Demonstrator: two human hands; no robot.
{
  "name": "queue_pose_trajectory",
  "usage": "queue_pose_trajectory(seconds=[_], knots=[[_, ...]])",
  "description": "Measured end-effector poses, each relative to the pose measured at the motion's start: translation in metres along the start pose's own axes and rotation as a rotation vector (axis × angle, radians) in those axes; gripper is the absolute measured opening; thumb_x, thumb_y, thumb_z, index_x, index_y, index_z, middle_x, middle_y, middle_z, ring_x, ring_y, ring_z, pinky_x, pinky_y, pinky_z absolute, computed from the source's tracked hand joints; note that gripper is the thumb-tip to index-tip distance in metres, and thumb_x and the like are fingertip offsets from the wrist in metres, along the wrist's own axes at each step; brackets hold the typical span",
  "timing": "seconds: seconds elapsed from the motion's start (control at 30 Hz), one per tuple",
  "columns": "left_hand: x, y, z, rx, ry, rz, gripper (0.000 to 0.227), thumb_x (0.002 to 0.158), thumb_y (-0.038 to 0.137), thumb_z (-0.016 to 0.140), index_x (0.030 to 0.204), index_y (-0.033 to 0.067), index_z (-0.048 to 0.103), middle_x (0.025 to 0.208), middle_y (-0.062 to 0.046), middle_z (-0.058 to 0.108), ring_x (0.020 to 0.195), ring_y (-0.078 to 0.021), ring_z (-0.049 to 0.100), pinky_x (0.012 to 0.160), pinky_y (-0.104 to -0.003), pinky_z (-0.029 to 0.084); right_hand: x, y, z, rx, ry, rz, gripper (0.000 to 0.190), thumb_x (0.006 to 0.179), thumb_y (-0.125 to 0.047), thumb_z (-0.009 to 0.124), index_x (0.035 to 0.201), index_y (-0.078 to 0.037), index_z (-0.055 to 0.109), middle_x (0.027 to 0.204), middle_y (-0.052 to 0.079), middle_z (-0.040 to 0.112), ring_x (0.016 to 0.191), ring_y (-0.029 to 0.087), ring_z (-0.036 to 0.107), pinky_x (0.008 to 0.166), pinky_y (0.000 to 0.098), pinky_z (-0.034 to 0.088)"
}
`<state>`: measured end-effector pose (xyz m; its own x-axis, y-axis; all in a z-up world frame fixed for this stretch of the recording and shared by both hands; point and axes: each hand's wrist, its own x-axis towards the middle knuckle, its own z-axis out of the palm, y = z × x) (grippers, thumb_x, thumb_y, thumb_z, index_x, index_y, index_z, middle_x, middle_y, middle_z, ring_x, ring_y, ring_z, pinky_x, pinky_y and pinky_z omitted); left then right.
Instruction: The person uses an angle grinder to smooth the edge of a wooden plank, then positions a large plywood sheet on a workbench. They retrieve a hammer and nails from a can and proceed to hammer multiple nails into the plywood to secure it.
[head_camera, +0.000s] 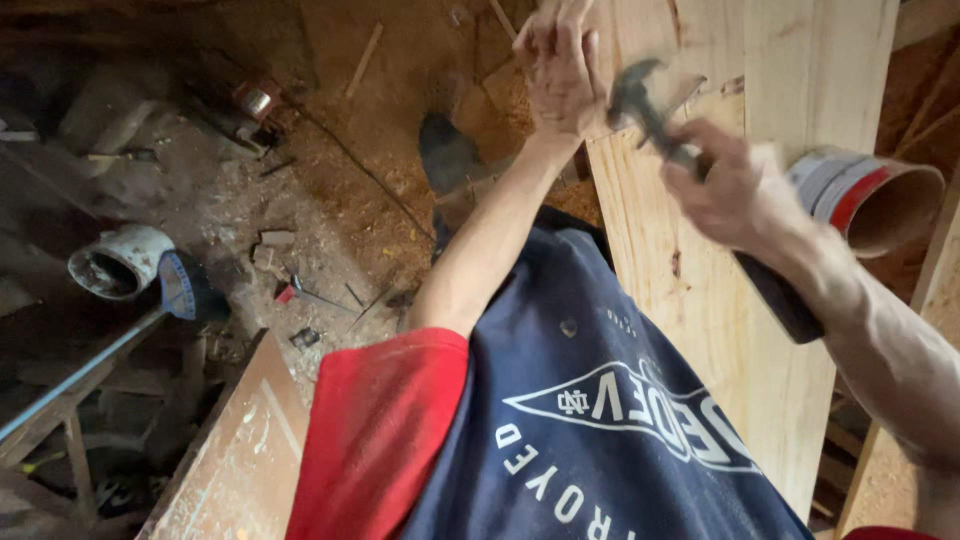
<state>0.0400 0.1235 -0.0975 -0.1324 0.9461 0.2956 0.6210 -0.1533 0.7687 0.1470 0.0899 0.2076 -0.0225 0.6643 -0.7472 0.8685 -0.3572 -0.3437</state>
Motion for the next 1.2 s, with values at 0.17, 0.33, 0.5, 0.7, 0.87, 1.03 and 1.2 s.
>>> queue_pose_trajectory(seconds=[0.17,0.33,0.5,0.7,0.87,1.03,1.2], knots=[[0.002,-0.002,-0.003,-0.074,0.059,0.029,0.033,0.113,0.022,0.042,0.146,0.0214,0.041,0.147,-0.006,0.047,0.140,-0.0191,0.044,0.118,-0.039,0.031,0.003,-0.003,0.002,0.058,0.279,-0.051,0.039,0.105,-0.012,0.060,0.142,0.001,0.055,0.076,0.019,0.067,0.048,0.016,0.058,0.032,0.0319,0.039],[0.006,0.008,-0.015,-0.055,-0.011,0.004,0.030,0.112,0.020,0.044,0.142,0.0194,0.045,0.144,-0.006,0.049,0.138,-0.0204,0.044,0.118,-0.041,0.030,-0.002,0.004,0.006,0.017,0.123,0.083,0.040,0.100,-0.013,0.062,0.138,-0.004,0.058,0.074,0.018,0.068,0.046,0.020,0.061,0.032,0.0331,0.045],[0.004,0.009,-0.019,-0.049,-0.023,-0.009,0.031,0.110,0.019,0.043,0.141,0.0194,0.045,0.142,-0.008,0.048,0.137,-0.0221,0.043,0.118,-0.043,0.030,-0.008,0.008,0.012,0.174,0.504,-0.203,0.036,0.113,-0.011,0.061,0.145,0.002,0.054,0.084,0.017,0.070,0.063,0.015,0.064,0.044,0.0296,0.045],[0.014,0.012,-0.020,-0.064,0.046,0.034,0.028,0.110,0.018,0.041,0.138,0.0177,0.046,0.144,-0.012,0.048,0.137,-0.0250,0.043,0.121,-0.047,0.030,-0.011,-0.004,0.003,0.117,0.157,0.152,0.041,0.097,-0.011,0.060,0.138,-0.008,0.058,0.080,0.008,0.069,0.055,0.017,0.068,0.034,0.0320,0.052],[0.005,0.012,-0.025,-0.037,-0.005,0.000,0.026,0.112,0.020,0.044,0.137,0.0196,0.048,0.139,-0.008,0.051,0.135,-0.0239,0.047,0.116,-0.042,0.032,-0.017,0.005,0.026,0.069,0.332,-0.031,0.032,0.101,-0.012,0.065,0.131,-0.001,0.063,0.068,0.020,0.068,0.055,0.021,0.064,0.046,0.0316,0.047],[0.019,0.013,-0.022,-0.048,0.032,0.004,0.031,0.107,0.019,0.047,0.138,0.0147,0.048,0.135,-0.009,0.051,0.129,-0.0261,0.048,0.114,-0.044,0.032,-0.017,0.022,0.027,0.167,0.352,-0.010,0.033,0.100,-0.014,0.066,0.130,-0.002,0.064,0.073,0.012,0.070,0.055,0.014,0.065,0.041,0.0298,0.049],[0.011,0.015,-0.026,-0.029,0.020,0.031,0.029,0.107,0.018,0.047,0.136,0.0189,0.049,0.138,-0.011,0.050,0.132,-0.0272,0.044,0.116,-0.046,0.032,-0.022,0.023,0.046,0.055,0.502,-0.206,0.015,0.108,-0.014,0.062,0.110,-0.001,0.068,0.071,0.011,0.066,0.050,0.016,0.062,0.043,0.0315,0.048]])
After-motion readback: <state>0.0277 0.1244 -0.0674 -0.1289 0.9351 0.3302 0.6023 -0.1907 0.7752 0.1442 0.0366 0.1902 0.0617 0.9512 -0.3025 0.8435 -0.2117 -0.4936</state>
